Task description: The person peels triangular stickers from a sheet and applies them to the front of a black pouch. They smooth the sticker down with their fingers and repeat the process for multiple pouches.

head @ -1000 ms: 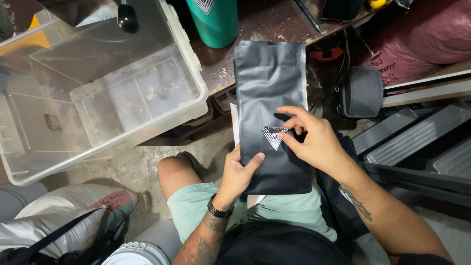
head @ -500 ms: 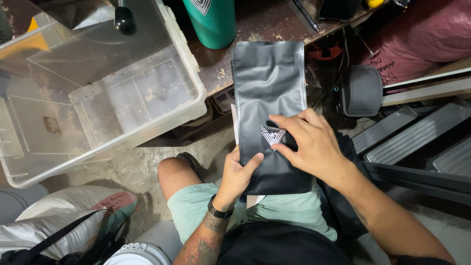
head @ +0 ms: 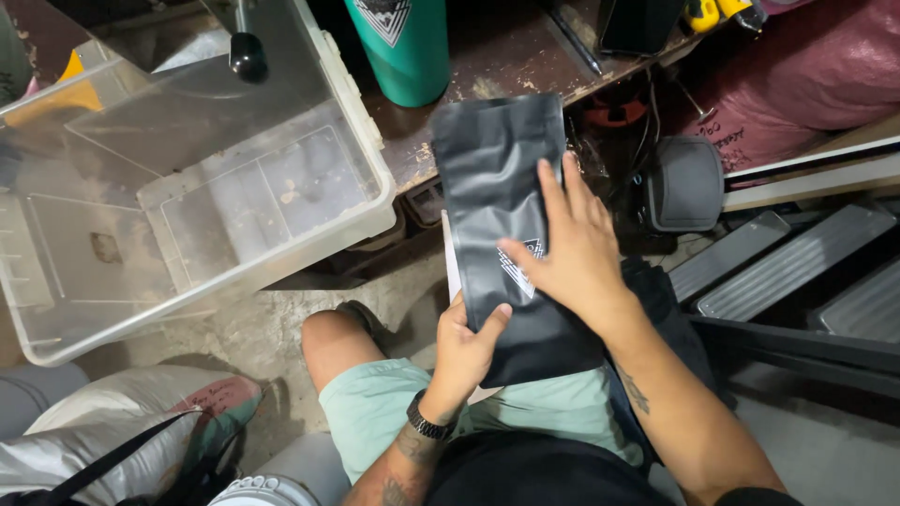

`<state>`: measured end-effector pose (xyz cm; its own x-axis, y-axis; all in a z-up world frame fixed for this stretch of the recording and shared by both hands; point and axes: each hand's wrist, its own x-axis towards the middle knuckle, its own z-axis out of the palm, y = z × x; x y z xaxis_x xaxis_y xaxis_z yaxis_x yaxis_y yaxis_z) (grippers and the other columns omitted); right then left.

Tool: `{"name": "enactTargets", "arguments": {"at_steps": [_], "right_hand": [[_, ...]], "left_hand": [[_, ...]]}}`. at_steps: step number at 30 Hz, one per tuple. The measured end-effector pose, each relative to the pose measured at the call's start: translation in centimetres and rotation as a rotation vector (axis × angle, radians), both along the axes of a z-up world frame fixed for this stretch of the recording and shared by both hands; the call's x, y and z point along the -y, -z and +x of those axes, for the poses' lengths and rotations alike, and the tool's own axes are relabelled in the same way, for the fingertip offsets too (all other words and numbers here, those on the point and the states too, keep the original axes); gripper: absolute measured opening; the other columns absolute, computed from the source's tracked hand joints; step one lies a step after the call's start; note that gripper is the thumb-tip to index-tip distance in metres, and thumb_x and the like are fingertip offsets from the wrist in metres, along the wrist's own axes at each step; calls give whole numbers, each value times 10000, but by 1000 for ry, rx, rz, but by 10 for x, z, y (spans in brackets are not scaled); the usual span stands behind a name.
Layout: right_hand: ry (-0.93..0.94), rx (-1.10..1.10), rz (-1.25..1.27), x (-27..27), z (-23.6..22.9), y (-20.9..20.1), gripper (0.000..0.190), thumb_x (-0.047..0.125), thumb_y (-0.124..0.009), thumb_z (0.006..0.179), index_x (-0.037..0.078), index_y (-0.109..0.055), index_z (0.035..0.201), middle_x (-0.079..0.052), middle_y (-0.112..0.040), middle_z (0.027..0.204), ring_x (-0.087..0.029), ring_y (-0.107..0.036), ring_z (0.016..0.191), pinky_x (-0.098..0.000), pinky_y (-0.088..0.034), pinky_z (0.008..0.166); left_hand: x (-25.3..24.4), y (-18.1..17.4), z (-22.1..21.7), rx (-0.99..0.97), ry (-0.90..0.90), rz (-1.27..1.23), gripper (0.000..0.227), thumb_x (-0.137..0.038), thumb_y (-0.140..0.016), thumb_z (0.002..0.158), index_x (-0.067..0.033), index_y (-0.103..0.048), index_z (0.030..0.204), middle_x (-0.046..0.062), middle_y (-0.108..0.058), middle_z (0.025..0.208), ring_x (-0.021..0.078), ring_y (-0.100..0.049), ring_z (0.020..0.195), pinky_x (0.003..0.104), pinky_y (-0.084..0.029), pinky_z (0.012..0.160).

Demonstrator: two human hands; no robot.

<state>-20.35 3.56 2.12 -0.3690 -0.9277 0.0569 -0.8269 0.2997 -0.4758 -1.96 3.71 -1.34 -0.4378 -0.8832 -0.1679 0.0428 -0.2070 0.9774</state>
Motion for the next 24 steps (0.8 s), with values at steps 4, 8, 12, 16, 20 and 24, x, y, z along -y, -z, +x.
{"name": "enactTargets", "arguments": {"at_steps": [4,8,12,16,20,24], "right_hand": [[37,120,-180,-22,-20,18,775,231,-746,889,3,-429,1558,-264,-455,1543,-480,-485,1364,-569,-375,1126],[42,73,-328,-31,-19,34,715,132,-774,873,-26,-493,1512,-263,-549,1448,-477,-547,1290,-544,-431,1086],[113,190,-347,-32,-16,46,797,264,-834,831,19,-504,1513,-222,-577,1415,-424,-557,1297,-510,-442,1093],[118,237,-359,-32,-6,41,870,257,-862,798,2,-466,1529,-236,-518,1483,-443,-503,1356,-520,-401,1131],[107,260,-369,-36,-4,43,921,256,-892,765,2,-449,1532,-233,-498,1497,-428,-485,1380,-517,-385,1150],[101,373,-370,-38,-8,48,926,230,-880,768,26,-426,1549,-199,-476,1527,-381,-451,1421,-495,-357,1180]], "left_hand": [[2,-3,2,-7,-26,35,117,-62,-791,843,36,-755,791,104,-651,834,187,-624,831,359,-537,786],[9,8,6,22,14,1,126,-62,-793,832,42,-753,773,122,-661,821,217,-646,815,368,-542,775],[14,10,7,80,35,51,115,-82,-816,802,13,-773,753,97,-666,795,197,-651,781,362,-543,760],[20,7,4,210,59,61,162,-130,-830,766,8,-788,841,128,-731,815,211,-693,805,370,-556,728],[34,-21,-1,291,57,24,377,-206,-889,714,19,-762,989,219,-765,930,323,-754,916,417,-572,770],[34,-18,-4,168,66,-202,321,-108,-885,734,13,-786,1014,208,-732,1114,379,-721,1081,423,-567,905]]}}
